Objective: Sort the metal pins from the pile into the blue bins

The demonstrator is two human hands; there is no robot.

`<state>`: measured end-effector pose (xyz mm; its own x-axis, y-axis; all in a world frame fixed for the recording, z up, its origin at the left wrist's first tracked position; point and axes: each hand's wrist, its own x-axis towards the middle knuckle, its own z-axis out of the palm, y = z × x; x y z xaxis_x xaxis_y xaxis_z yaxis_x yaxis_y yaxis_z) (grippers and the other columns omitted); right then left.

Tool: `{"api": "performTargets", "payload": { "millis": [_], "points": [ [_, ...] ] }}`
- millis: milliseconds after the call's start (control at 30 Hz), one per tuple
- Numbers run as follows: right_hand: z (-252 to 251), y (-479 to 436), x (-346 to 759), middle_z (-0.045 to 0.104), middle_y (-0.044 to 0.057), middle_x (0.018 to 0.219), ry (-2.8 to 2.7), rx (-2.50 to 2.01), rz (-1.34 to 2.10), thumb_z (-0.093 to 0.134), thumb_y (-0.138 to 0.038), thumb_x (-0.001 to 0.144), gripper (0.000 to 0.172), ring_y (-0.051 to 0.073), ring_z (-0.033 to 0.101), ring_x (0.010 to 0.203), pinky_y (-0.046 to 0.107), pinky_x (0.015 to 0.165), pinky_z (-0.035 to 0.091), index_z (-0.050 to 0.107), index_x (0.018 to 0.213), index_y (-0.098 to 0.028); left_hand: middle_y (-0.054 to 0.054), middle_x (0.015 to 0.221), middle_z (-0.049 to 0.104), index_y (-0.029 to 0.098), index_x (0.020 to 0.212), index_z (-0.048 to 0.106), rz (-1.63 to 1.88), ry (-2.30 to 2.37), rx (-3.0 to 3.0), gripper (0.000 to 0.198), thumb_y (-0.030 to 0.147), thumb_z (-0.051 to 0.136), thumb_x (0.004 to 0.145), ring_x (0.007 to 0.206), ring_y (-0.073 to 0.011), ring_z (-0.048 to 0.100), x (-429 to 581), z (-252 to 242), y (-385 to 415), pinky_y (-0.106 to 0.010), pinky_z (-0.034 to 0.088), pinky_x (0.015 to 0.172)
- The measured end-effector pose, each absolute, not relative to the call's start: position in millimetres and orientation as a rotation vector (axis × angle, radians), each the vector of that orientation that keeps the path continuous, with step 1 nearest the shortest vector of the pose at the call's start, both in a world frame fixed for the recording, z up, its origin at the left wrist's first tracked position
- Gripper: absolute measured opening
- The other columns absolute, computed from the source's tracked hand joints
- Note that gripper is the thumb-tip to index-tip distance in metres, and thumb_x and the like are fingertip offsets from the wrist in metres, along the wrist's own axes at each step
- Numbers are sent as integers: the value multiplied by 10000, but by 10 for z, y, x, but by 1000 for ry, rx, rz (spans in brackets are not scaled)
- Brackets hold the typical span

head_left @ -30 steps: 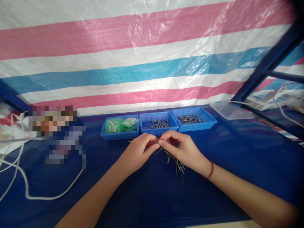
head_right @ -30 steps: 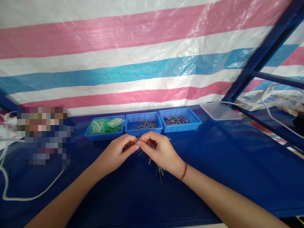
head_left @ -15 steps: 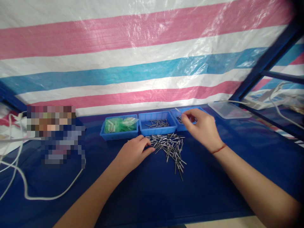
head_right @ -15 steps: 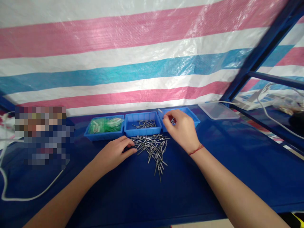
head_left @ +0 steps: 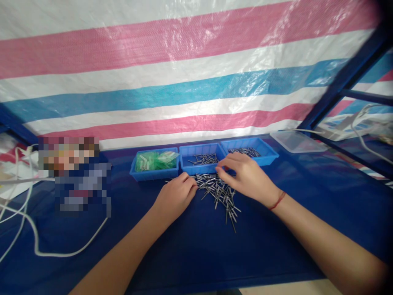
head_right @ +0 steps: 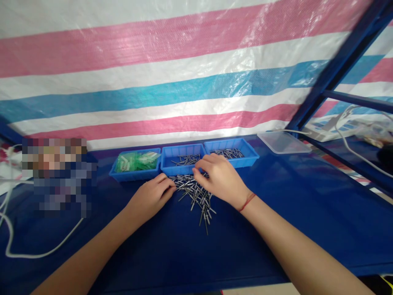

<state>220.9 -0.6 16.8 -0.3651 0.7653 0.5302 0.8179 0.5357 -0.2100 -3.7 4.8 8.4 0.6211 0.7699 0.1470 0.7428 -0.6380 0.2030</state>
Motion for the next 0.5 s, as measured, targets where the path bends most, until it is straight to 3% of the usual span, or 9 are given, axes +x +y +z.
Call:
{"api": "performTargets", "payload": {
  "millis": [167,500],
  "points": [
    [55,-63,2031,641,72,842,-2338,-1042,174,539,-254,884,144,199,570,815,344,744,446,663,886,-180,-35,949,591,187,897,582,627,1175,2561,190,236,405,942,863,-151,583,-17,186,17,-264,451,792],
    [44,-124,1931,655,60,833,-2144,-992,455,535,-318,905,206,176,595,791,319,718,471,694,848,-200,-6,815,636,188,872,608,900,1099,2273,135,291,524,898,693,-115,570,20,155,-16,-231,443,659]
  ]
}}
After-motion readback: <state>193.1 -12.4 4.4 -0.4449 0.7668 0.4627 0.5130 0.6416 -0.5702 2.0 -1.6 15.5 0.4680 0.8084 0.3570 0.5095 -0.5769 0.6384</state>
